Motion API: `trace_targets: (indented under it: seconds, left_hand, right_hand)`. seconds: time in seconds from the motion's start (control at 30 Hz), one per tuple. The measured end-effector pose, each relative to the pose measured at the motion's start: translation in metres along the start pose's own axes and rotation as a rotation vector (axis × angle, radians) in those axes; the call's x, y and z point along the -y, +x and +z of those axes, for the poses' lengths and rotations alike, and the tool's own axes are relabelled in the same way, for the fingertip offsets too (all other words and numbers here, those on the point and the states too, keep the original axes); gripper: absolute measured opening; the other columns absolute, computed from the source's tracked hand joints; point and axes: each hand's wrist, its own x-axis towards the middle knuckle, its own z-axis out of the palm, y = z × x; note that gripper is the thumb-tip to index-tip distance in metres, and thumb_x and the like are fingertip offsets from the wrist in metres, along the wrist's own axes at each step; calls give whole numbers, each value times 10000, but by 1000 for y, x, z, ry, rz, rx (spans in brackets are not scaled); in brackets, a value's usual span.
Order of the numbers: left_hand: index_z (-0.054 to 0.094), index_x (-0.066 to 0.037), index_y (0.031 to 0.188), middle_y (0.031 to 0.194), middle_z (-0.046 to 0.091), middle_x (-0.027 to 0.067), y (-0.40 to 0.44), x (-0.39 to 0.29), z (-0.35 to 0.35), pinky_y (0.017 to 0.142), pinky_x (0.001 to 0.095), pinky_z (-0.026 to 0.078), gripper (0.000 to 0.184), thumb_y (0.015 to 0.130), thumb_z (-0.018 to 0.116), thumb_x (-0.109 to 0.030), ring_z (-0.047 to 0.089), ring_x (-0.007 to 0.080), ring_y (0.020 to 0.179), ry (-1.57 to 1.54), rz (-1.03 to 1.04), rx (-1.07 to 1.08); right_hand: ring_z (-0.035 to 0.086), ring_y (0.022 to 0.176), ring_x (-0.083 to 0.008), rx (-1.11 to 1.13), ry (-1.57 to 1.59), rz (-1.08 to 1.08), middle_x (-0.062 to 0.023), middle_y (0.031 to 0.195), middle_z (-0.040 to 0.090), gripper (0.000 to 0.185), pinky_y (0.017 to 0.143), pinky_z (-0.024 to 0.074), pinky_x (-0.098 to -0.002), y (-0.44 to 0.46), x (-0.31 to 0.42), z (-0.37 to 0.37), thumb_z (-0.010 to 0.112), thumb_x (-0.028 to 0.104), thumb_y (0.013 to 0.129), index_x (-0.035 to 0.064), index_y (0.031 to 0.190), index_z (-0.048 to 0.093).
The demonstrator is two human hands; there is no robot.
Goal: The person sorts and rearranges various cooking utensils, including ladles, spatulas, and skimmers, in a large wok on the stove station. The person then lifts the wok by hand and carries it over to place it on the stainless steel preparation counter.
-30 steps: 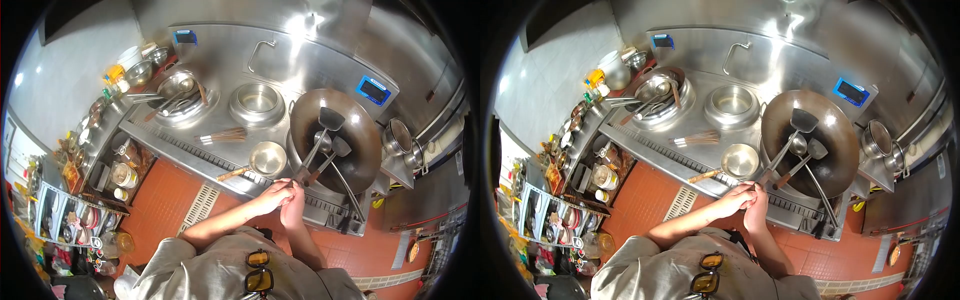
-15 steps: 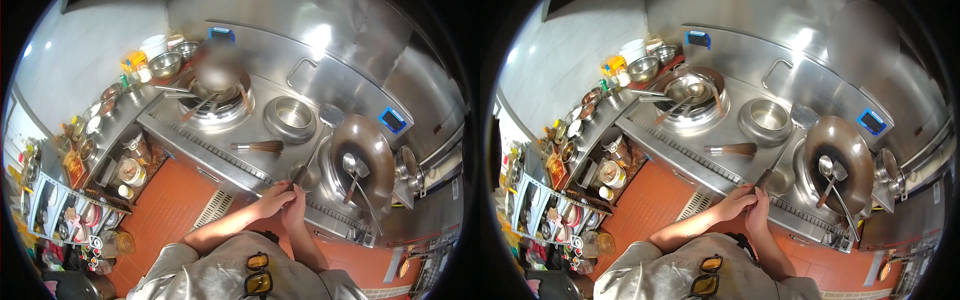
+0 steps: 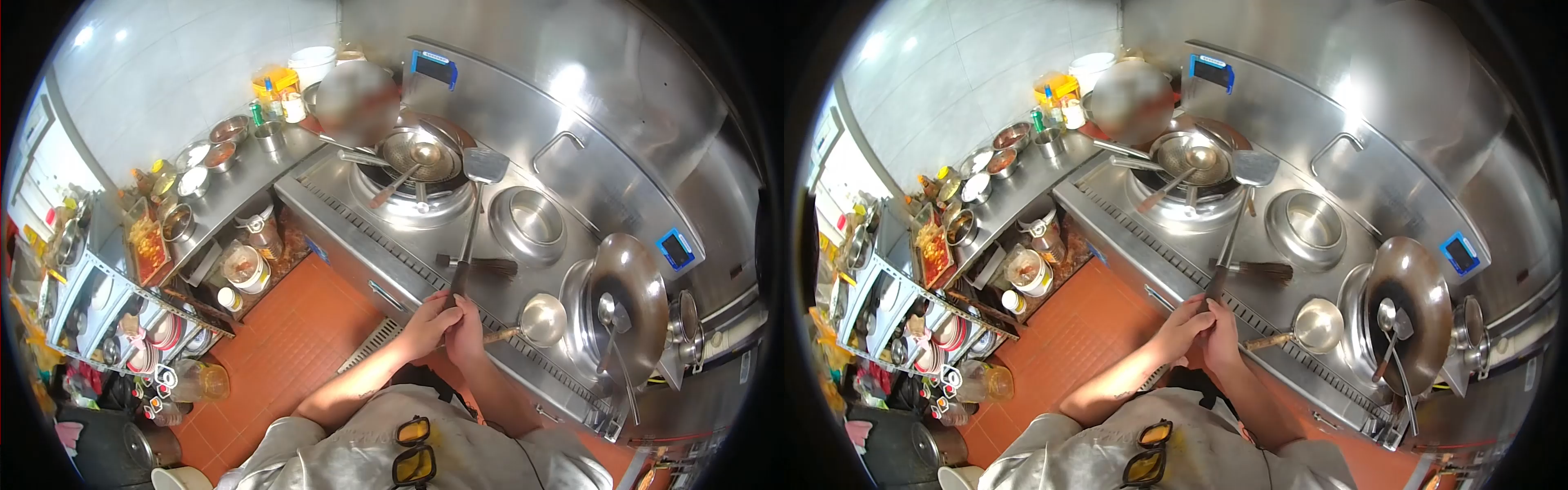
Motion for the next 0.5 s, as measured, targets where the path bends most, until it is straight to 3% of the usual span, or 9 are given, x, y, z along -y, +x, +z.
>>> trace_targets:
  seconds: [0.1,0.2,0.4,0.5]
  left_hand:
    - [616,-22,951,842,565,-11,6,-4,-33,739,249,415,220,951,538,-227,512,84,809,38,-76,-67]
    - [608,-21,944,836,552,-7,21,-15,-64,708,247,410,208,946,539,-217,505,82,800,10,-106,-129]
    - [578,-17,841,755,482,-12,68,-49,-119,608,220,364,176,933,517,-155,451,62,708,-37,-112,-151]
    - [545,-29,816,723,465,-15,93,-51,-150,554,215,327,176,933,502,-153,419,58,646,-6,-145,-94]
  right_hand:
    - [618,728,-110,79,14,47,-49,880,644,339,611,487,-243,28,-12,14,437,316,945,38,1050,600]
    - [557,716,-75,144,58,78,-66,950,670,320,637,410,-225,57,-18,38,430,288,957,39,1035,613]
    - [540,745,-51,152,153,113,-7,899,636,288,656,394,-215,135,-45,62,431,265,980,45,1014,614]
    - [490,550,-93,19,197,108,7,694,537,260,508,403,-235,169,-61,75,460,242,972,20,993,594]
